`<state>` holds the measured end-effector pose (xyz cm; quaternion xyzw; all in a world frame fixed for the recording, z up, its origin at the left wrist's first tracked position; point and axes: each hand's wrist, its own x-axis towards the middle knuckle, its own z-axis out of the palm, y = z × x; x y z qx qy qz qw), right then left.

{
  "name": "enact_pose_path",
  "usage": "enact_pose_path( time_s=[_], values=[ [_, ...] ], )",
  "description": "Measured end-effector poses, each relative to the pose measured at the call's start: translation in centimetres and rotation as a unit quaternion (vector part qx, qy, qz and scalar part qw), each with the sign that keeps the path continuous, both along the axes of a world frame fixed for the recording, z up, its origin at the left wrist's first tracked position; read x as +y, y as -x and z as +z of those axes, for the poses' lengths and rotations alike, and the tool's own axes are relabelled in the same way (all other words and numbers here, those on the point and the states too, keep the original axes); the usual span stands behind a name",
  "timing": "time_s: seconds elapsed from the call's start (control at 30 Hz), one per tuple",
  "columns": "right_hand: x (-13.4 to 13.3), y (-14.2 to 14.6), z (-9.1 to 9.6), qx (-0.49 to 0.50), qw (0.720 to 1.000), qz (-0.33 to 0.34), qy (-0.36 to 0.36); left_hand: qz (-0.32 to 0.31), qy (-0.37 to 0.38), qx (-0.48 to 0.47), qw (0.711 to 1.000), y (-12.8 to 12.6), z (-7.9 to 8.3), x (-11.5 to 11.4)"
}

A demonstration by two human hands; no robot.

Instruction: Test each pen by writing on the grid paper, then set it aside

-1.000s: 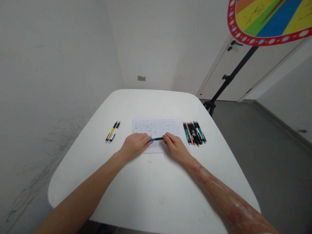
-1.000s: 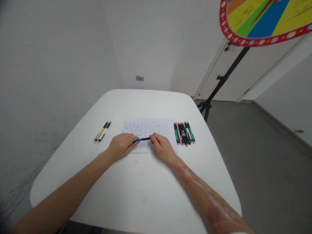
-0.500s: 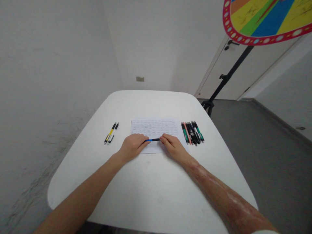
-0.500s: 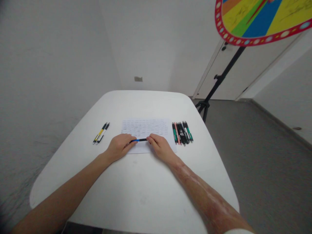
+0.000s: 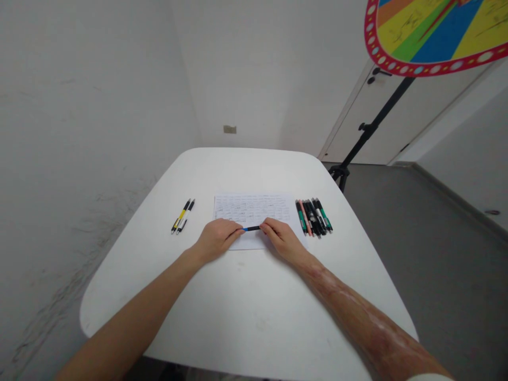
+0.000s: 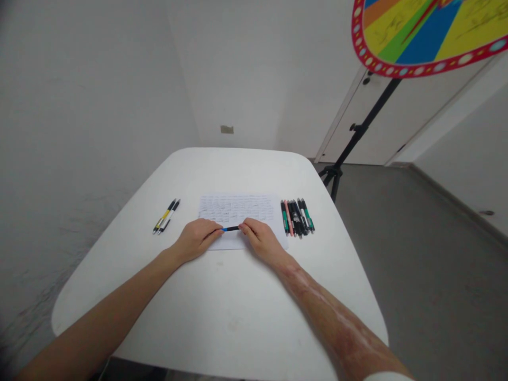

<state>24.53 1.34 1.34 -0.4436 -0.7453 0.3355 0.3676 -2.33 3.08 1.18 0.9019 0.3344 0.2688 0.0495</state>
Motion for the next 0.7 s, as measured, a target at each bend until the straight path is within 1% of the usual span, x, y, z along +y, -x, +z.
enact_pose_path(
  time_s=[0.13,0.3,0.43,0.6,0.7],
  values=[
    [-0.1,0.28,0.08,0.011,1.0,0.0,0.0,0.001,0.016,-0.009,1.0,0.02,0.15,-0.04],
    [-0.34,0.39,0.18,-0.01,1.0,0.011,0.008,0.043,0.012,-0.006,0.999,0.1,0.33,-0.16],
    [-0.55,0.39,0.44,-0.016,1.0,0.015,0.004,0.015,-0.021,0.024,0.999,0.15,0.43,-0.12],
    [-0.7,0.42,0.63,-0.018,1.0,0.014,0.006,0.042,-0.005,0.014,0.999,0.34,0.22,-0.06],
    [-0.75,0.39,0.63,-0.014,1.0,0.016,0.009,0.038,-0.013,0.038,0.998,0.31,0.13,-0.05]
  ],
)
